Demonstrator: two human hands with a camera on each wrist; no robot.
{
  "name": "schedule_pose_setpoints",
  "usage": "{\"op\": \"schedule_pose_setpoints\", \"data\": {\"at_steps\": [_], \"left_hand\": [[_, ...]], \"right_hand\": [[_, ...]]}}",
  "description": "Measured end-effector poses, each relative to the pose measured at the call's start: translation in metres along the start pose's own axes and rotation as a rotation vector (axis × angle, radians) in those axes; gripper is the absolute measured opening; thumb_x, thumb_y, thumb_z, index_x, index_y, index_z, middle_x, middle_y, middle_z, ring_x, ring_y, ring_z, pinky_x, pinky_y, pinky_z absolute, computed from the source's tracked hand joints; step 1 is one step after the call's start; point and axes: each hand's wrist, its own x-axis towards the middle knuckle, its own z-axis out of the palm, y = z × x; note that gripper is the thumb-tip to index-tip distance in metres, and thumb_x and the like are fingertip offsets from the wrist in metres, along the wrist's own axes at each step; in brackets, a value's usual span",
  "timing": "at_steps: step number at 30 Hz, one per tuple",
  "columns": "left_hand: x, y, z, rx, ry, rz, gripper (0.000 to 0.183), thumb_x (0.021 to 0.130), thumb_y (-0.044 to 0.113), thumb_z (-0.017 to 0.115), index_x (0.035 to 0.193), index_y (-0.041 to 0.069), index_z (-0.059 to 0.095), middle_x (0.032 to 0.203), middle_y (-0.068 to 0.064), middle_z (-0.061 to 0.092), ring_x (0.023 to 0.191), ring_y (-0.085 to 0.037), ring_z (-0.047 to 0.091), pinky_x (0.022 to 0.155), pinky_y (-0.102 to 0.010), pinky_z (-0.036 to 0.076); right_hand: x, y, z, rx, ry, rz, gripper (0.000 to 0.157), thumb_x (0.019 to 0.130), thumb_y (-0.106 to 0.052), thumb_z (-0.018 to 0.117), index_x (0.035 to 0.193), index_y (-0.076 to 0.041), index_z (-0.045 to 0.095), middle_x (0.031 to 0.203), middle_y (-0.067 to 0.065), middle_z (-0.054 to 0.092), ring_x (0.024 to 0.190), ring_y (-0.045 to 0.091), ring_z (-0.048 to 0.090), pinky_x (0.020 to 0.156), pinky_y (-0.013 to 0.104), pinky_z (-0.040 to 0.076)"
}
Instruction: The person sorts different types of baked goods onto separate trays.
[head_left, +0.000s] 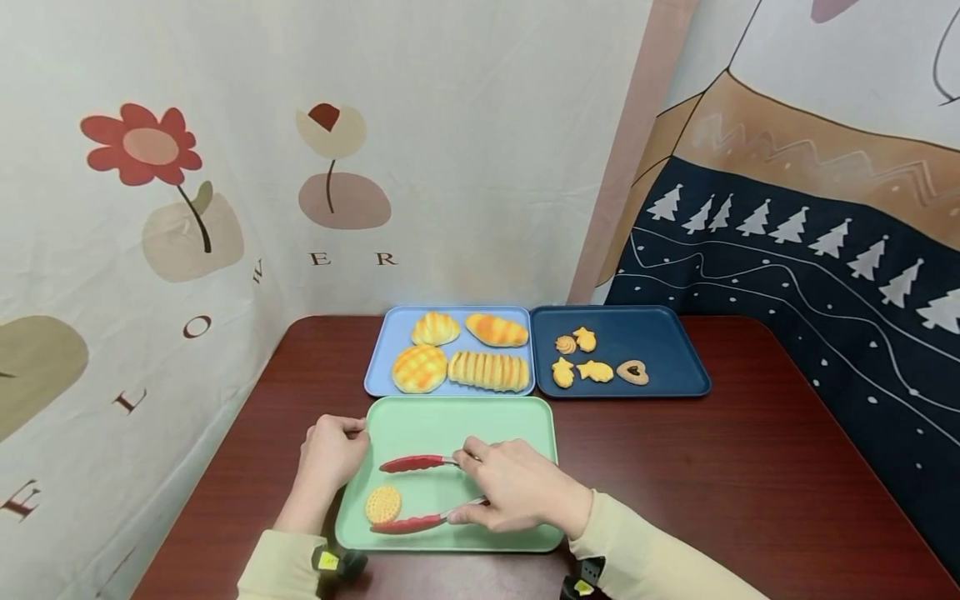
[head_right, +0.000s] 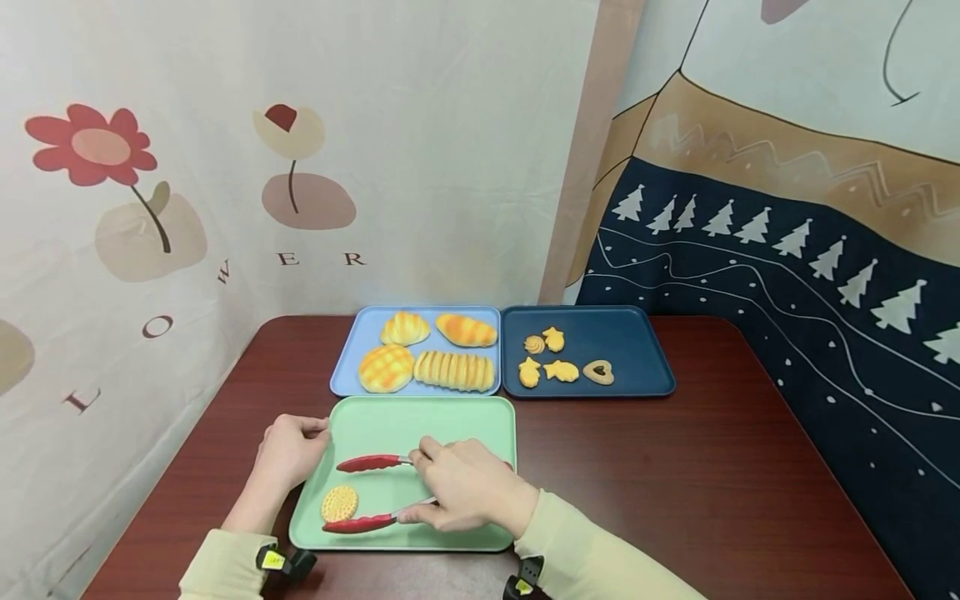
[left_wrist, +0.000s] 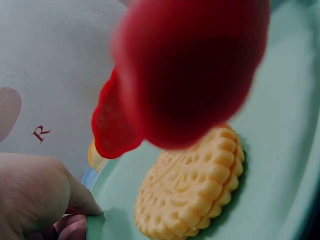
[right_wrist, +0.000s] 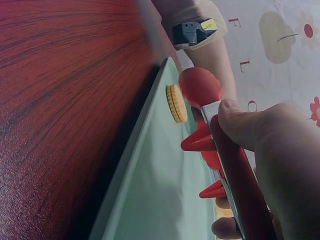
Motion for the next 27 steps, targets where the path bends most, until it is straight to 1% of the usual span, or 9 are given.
{"op": "schedule_pose_setpoints", "data": {"at_steps": [5,9,13,19,27], "left_hand": [[-0.0007,-0.0004,-0.0009,0.005,0.003,0.0,0.03,0.095,0.014,0.066,0.119,0.001,0.081,0.117,-0.022,0.076,0.086,-0.031,0.069,0.061,-0.039,0.049],[-0.0012,0.0005,-0.0008,0.003,0.001,-0.002,0.03,0.095,0.014,0.066,0.118,0.001,0.081,0.117,-0.022,0.076,0.083,-0.03,0.069,0.061,-0.039,0.048],[-0.0005,-0.0009,0.0007,0.006,0.005,0.001,0.03,0.095,0.015,0.067,0.117,0.002,0.082,0.115,-0.021,0.076,0.083,-0.029,0.069,0.061,-0.039,0.049],[-0.0002,-0.0021,0.0005,0.009,0.012,0.006,0.03,0.095,0.015,0.067,0.117,0.002,0.082,0.115,-0.021,0.076,0.088,-0.033,0.07,0.064,-0.041,0.051],[-0.0007,-0.0009,0.0001,0.007,0.012,0.006,0.03,0.095,0.015,0.067,0.117,0.002,0.082,0.116,-0.022,0.076,0.084,-0.031,0.069,0.062,-0.04,0.05]], "right_hand": [[0.0016,-0.0005,0.0037,-0.052,0.018,-0.026,0.065,0.1,-0.068,0.056,0.125,-0.01,0.071,0.098,-0.005,0.057,0.059,0.0,0.041,0.051,0.021,0.038],[0.003,-0.0015,0.0063,-0.072,0.025,-0.041,0.062,0.1,-0.067,0.057,0.123,-0.011,0.071,0.098,-0.006,0.058,0.057,-0.001,0.039,0.05,0.021,0.037],[0.0036,-0.0016,0.0081,-0.074,0.026,-0.05,0.06,0.101,-0.066,0.057,0.122,-0.012,0.073,0.098,-0.007,0.058,0.056,-0.002,0.039,0.05,0.02,0.037],[0.0047,-0.0012,0.0096,-0.062,0.026,-0.048,0.058,0.102,-0.065,0.056,0.121,-0.013,0.073,0.099,-0.007,0.059,0.056,-0.002,0.04,0.051,0.019,0.037],[0.0046,-0.0011,0.0108,-0.055,0.02,-0.042,0.055,0.103,-0.064,0.056,0.119,-0.014,0.073,0.096,-0.008,0.056,0.054,-0.002,0.036,0.049,0.019,0.033]]}}
